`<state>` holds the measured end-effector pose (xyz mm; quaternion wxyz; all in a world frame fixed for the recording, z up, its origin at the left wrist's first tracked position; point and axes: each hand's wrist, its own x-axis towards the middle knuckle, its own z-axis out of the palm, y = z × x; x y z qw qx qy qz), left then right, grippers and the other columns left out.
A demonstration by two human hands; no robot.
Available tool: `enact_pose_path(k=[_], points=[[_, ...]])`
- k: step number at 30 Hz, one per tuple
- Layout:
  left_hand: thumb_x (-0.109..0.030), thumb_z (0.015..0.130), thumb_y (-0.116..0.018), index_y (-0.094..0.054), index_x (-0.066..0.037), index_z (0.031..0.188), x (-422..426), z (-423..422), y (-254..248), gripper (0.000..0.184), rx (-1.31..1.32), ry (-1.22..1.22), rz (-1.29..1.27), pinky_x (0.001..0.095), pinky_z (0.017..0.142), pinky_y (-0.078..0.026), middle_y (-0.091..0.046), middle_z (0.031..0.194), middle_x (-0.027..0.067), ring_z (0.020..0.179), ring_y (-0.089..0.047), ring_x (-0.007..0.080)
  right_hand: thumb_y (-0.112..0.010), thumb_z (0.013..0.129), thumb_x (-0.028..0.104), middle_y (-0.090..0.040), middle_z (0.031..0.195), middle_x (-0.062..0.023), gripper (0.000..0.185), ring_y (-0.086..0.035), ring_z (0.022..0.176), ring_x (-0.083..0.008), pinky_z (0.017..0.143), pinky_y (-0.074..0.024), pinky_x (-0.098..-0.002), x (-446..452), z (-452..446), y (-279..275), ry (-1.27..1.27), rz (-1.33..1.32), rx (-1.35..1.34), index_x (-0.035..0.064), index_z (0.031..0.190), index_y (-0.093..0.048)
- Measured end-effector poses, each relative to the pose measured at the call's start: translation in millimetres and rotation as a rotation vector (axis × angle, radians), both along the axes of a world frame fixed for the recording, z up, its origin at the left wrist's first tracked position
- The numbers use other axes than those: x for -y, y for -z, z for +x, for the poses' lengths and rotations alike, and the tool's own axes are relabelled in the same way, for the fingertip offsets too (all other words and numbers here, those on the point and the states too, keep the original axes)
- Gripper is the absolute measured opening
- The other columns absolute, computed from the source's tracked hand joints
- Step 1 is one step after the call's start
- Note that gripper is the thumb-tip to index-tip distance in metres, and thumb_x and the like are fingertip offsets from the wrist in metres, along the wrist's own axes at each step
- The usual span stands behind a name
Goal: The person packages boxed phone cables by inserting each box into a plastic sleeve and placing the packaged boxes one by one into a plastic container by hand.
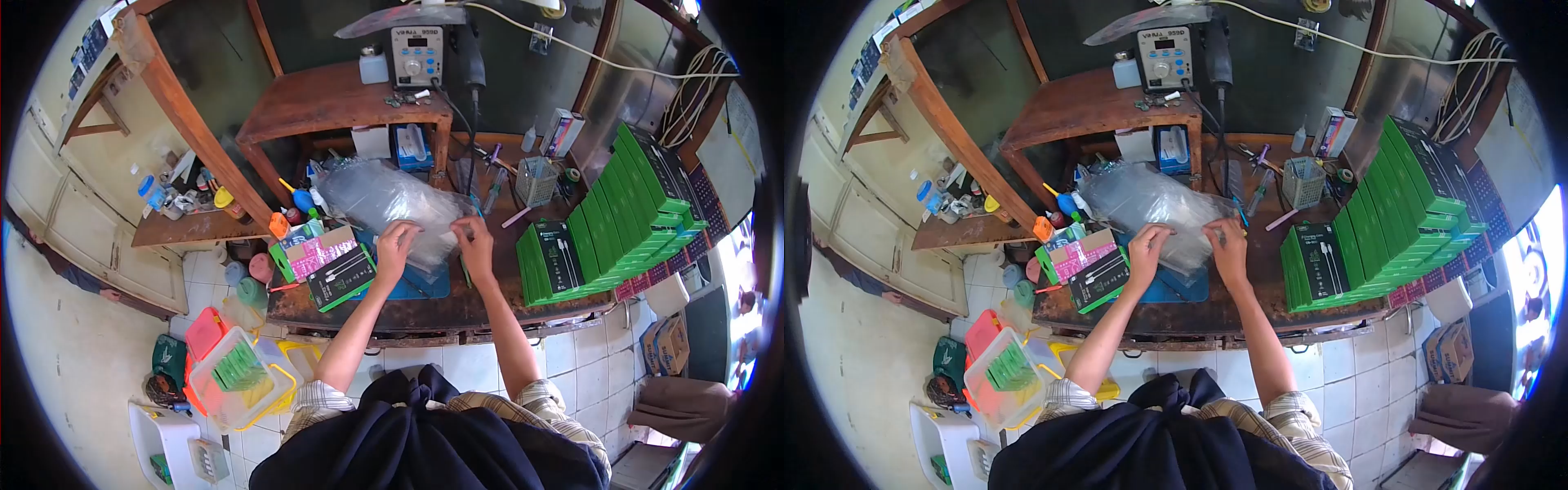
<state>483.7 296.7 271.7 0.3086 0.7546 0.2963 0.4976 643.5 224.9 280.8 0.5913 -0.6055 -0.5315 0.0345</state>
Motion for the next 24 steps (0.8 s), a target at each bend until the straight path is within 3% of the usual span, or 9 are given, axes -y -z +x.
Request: enact_pose_path(k=[2, 5, 7, 8, 12, 15, 19, 21, 24], points=[[-0.006, 0.083, -0.056, -0.063, 0.000, 0.091, -7, -6, -12, 0.011, 0.031, 0.018, 0.113, 0.0267, 0.067, -0.045, -0.061, 0.084, 0.0112, 0.076, -0.059, 0.0193, -0.064, 0.076, 0.007, -0.058, 0.077, -0.0097, 0.009, -0.057, 0.079, -0.0282, 0.077, -0.0412, -0.0345, -4, -4, -28, -0.033, -0.004, -0.028, 0.0014, 0.082, -0.060], [-0.009, 0.087, -0.053, -0.063, -0.001, 0.096, 0, -18, -39, 0.016, 0.118, 0.058, -0.021, 0.0238, 0.066, -0.043, -0.060, 0.083, 0.0074, 0.073, -0.055, 0.0136, -0.063, 0.078, 0.006, -0.059, 0.078, -0.0097, 0.008, -0.058, 0.075, -0.0246, 0.068, -0.0441, -0.0312, 1, -16, -66, -0.072, 0.035, 0.023, 0.0015, 0.084, -0.061], [-0.011, 0.089, -0.051, -0.063, -0.001, 0.098, 6, -24, -58, 0.017, 0.338, 0.213, -0.313, 0.0218, 0.064, -0.042, -0.058, 0.081, 0.0039, 0.070, -0.053, 0.0094, -0.062, 0.079, 0.005, -0.059, 0.078, -0.0085, 0.007, -0.059, 0.068, -0.0186, 0.061, -0.0441, -0.0268, 9, -32, -91, -0.101, 0.034, -0.041, 0.0011, 0.085, -0.060], [-0.009, 0.088, -0.054, -0.056, -0.002, 0.111, 4, -30, -62, 0.024, 0.393, 0.285, -0.401, 0.0213, 0.062, -0.043, -0.056, 0.079, 0.0018, 0.068, -0.052, 0.0072, -0.062, 0.080, 0.005, -0.059, 0.075, -0.0073, 0.007, -0.057, 0.064, -0.0130, 0.056, -0.0428, -0.0234, 10, -40, -97, -0.093, 0.089, -0.071, 0.0003, 0.085, -0.060], [-0.005, 0.086, -0.056, -0.032, -0.007, 0.131, 11, -61, -95, 0.051, 0.508, 0.488, -0.410, 0.0230, 0.061, -0.046, -0.056, 0.079, 0.0049, 0.069, -0.056, 0.0099, -0.063, 0.080, 0.006, -0.059, 0.068, -0.0063, 0.009, -0.054, 0.060, -0.0105, 0.055, -0.0431, -0.0240, 24, -76, -129, -0.050, 0.009, -0.103, -0.0007, 0.081, -0.058], [-0.004, 0.086, -0.056, -0.040, -0.006, 0.124, 17, -96, -111, 0.042, 0.454, 0.514, -0.399, 0.0223, 0.060, -0.046, -0.057, 0.081, 0.0046, 0.070, -0.057, 0.0108, -0.063, 0.080, 0.007, -0.059, 0.068, -0.0064, 0.010, -0.053, 0.058, -0.0103, 0.054, -0.0426, -0.0237, 29, -104, -128, -0.054, -0.008, 0.008, -0.0016, 0.081, -0.057], [-0.003, 0.084, -0.057, -0.052, -0.003, 0.110, -8, -136, -77, 0.027, 0.313, 0.516, -0.352, 0.0219, 0.060, -0.047, -0.059, 0.080, 0.0043, 0.070, -0.058, 0.0097, -0.061, 0.081, 0.008, -0.056, 0.064, -0.0069, 0.012, -0.053, 0.056, -0.0109, 0.054, -0.0423, -0.0249, 30, -140, -107, -0.052, -0.061, -0.039, -0.0028, 0.081, -0.057], [-0.002, 0.085, -0.056, -0.057, 0.000, 0.094, -18, -150, -59, 0.010, 0.193, 0.354, -0.271, 0.0209, 0.063, -0.047, -0.061, 0.080, 0.0048, 0.072, -0.059, 0.0091, -0.061, 0.082, 0.008, -0.056, 0.068, -0.0083, 0.012, -0.054, 0.061, -0.0137, 0.059, -0.0431, -0.0264, 31, -154, -94, -0.060, -0.128, -0.071, -0.0018, 0.088, -0.058], [-0.003, 0.082, -0.059, -0.060, 0.000, 0.090, -22, -167, -53, 0.008, 0.252, 0.230, -0.305, 0.0199, 0.065, -0.047, -0.063, 0.079, 0.0034, 0.072, -0.060, 0.0077, -0.061, 0.080, 0.008, -0.053, 0.090, -0.0125, 0.031, -0.053, 0.083, -0.0241, 0.075, -0.0425, -0.0314, 28, -176, -78, -0.051, -0.072, 0.103, 0.0025, 0.110, -0.053]])
